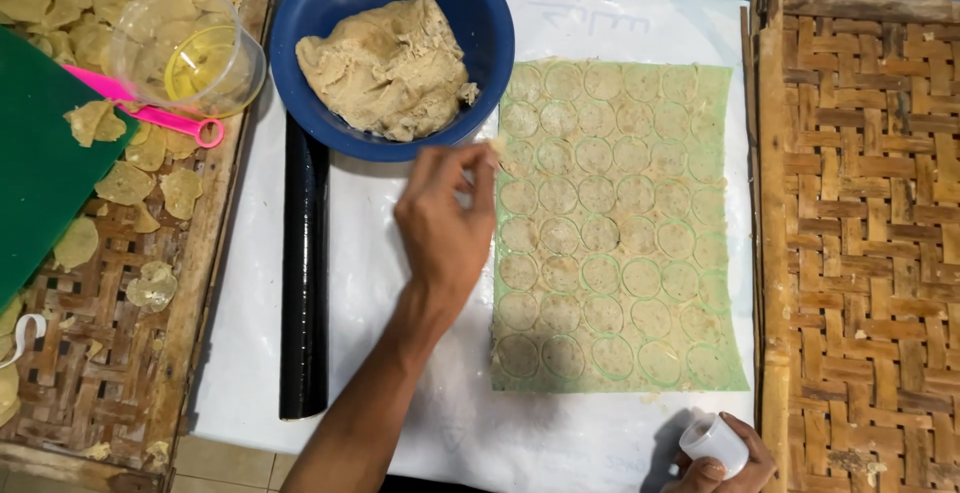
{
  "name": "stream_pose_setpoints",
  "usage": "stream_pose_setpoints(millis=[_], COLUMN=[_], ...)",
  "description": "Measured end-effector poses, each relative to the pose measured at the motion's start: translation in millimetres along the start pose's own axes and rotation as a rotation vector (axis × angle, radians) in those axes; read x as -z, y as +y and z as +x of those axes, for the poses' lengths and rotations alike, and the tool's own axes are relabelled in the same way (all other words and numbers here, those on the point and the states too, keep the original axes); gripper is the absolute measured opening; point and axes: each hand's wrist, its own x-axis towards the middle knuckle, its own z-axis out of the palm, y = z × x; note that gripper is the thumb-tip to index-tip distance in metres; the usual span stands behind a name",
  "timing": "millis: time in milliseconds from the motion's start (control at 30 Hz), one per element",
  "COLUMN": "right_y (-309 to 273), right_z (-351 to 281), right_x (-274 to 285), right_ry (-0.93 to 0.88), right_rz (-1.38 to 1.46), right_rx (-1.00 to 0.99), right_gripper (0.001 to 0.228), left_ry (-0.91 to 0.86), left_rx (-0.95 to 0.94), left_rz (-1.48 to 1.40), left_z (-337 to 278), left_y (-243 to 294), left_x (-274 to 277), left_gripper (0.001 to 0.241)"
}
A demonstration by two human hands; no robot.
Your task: Cutting small circular shapes from a rolled-out sheet of dough and placing them onto a woven drying tray.
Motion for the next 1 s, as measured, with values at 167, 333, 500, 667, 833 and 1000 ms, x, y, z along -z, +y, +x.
stream_pose_setpoints(millis=[167, 333, 500, 667, 833, 1000], right_y=[4, 14, 0, 18, 6, -12], right_z=[3, 4, 3, 6, 4, 6], right_x=[14, 17, 15, 16, 18, 18], right_ry=[-0.062, -0.054, -0.007, -0.046, -0.016, -0.113], right_rz=[-0.097, -0.039, -0.103, -0.024, -0.134, -0.132], right_rx=[0.049, 0.057, 0.065, 0.062, 0.075, 0.071], right_gripper=[0.093, 0.093, 0.090, 0.092, 0.090, 0.071], left_ry=[0.125, 0.076, 0.058, -0.181, -0.506, -0.361], left_rx=[-0.051, 0.098, -0.031, 0.163, 0.426, 0.600], left_rz=[0.145, 0.230, 0.411, 0.103, 0.086, -0.021], left_z=[61, 77, 69, 10, 14, 29], left_y=[-5, -19, -19, 18, -12, -4], left_x=[34, 41, 40, 32, -10, -38], left_gripper=[0.016, 0.010, 0.031, 0.012, 0.035, 0.026])
